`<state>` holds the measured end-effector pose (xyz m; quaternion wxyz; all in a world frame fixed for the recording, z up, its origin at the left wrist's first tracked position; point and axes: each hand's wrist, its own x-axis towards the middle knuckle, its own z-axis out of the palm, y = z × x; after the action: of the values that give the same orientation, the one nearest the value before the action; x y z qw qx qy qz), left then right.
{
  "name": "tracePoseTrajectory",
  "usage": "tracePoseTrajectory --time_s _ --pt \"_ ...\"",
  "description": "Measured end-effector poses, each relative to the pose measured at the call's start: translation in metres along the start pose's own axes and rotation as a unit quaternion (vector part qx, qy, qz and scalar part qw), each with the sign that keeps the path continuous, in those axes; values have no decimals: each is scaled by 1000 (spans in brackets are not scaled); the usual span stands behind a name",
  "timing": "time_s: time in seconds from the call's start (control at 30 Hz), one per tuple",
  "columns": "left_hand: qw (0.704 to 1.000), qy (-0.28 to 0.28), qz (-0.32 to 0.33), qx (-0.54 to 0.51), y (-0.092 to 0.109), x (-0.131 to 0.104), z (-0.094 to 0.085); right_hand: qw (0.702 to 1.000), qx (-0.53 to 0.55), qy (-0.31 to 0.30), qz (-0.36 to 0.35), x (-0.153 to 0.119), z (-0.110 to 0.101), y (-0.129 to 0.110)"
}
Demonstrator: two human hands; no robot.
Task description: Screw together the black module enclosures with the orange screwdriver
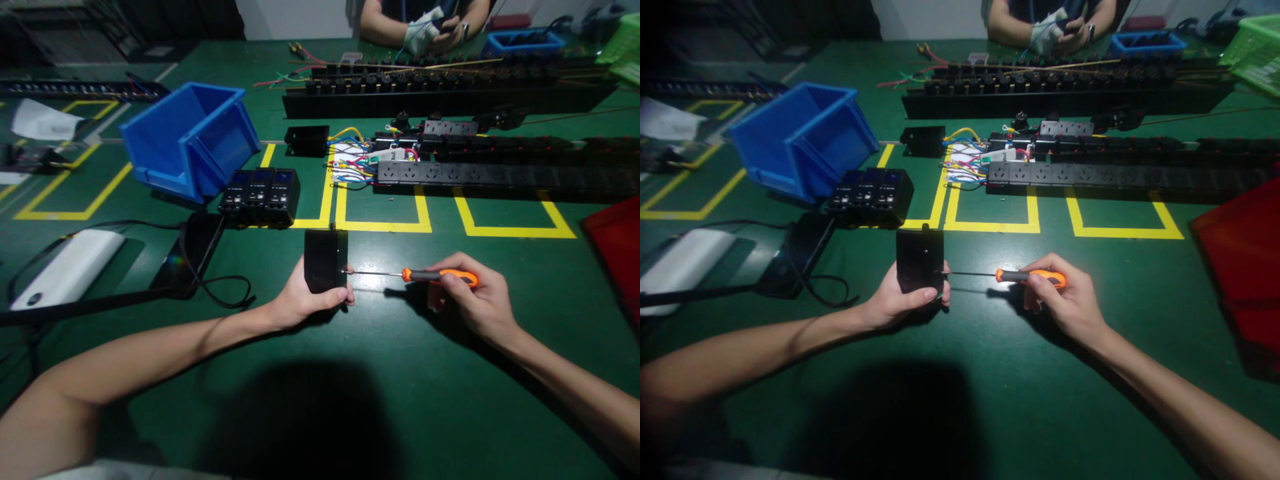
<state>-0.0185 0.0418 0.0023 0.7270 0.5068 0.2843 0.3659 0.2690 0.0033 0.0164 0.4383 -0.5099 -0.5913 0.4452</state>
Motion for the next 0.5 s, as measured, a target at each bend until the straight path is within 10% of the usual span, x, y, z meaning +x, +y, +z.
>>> tracePoseTrajectory --time_s 0.5 --pt "999 45 -21 -19 4 2 6 997 22 59 -45 -3 0 12"
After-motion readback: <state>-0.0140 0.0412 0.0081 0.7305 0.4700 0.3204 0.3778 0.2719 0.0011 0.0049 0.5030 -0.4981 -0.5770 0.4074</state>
